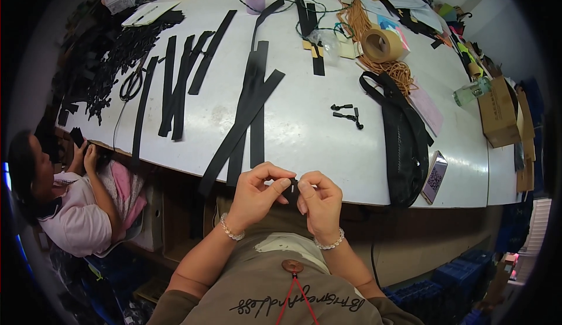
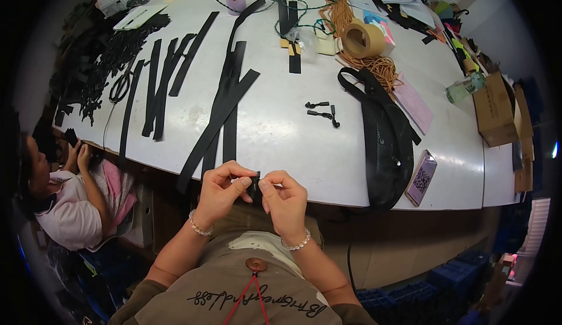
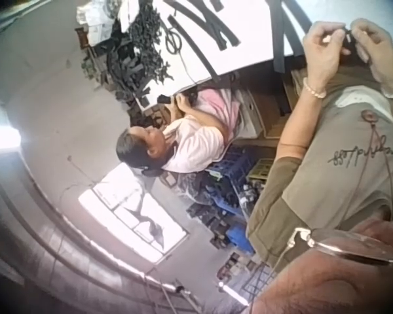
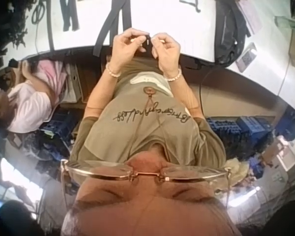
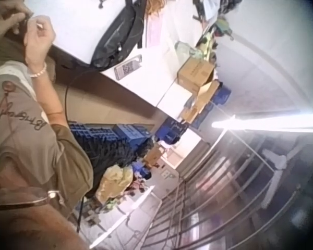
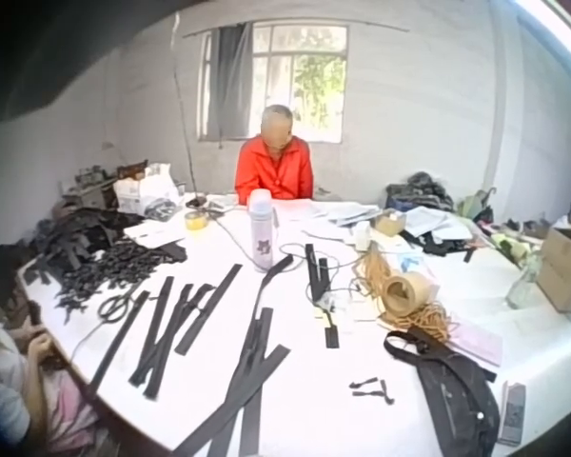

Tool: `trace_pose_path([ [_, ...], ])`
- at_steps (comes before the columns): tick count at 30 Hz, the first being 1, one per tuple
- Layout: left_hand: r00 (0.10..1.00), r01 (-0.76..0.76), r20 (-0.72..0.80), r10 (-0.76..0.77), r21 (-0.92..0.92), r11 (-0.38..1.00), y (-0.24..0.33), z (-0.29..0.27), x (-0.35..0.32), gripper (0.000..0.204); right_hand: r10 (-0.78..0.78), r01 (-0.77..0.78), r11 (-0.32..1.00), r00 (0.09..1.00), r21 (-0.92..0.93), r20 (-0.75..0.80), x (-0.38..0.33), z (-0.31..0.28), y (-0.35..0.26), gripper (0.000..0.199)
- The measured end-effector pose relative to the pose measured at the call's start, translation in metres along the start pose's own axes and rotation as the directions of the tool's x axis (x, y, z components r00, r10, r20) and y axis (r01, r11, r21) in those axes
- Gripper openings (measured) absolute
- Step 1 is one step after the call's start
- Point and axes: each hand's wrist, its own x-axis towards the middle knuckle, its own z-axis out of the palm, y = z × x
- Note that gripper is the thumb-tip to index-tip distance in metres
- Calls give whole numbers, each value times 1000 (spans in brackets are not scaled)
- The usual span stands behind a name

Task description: Assemble plastic buckles onto black webbing straps at a manufacturing workshop table.

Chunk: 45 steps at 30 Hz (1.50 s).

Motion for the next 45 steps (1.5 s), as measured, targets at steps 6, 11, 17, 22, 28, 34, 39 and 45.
trace_pose_path([
  [6, 997, 67, 41, -65, -47, 997, 1, -1, -1, 12, -100, 115, 975, 991, -190, 89, 3, -2, -7, 11],
  [11, 989, 134, 74, -129, -65, 989, 3, -1, 0, 11, -142, 161, 947, 986, -277, 86, 3, -1, -10, 14],
  [17, 981, 183, 85, -177, -75, 980, 6, -1, 0, 11, -189, 221, 897, 975, -384, 119, 4, -3, -13, 15],
  [22, 981, 179, 87, -176, -20, 984, 10, 0, -1, 10, -220, 270, 840, 962, -470, 159, 4, -3, -13, 15],
  [28, 973, 197, 120, -199, 26, 980, 12, -4, 0, 9, -229, 291, 807, 956, -514, 181, 3, -4, -16, 15],
  [34, 957, 230, 175, -229, 17, 973, 15, -7, 0, 8, -222, 276, 850, 960, -448, 171, -2, -5, -8, 13],
  [39, 970, 198, 135, -200, 31, 980, 16, -5, -2, 9, -130, 128, 970, 992, -208, 7, -9, -3, 2, 5],
  [45, 998, 63, -15, -63, 0, 998, 6, 1, -7, 11, -42, 50, 994, 995, -92, 91, -6, -6, -2, 3],
])
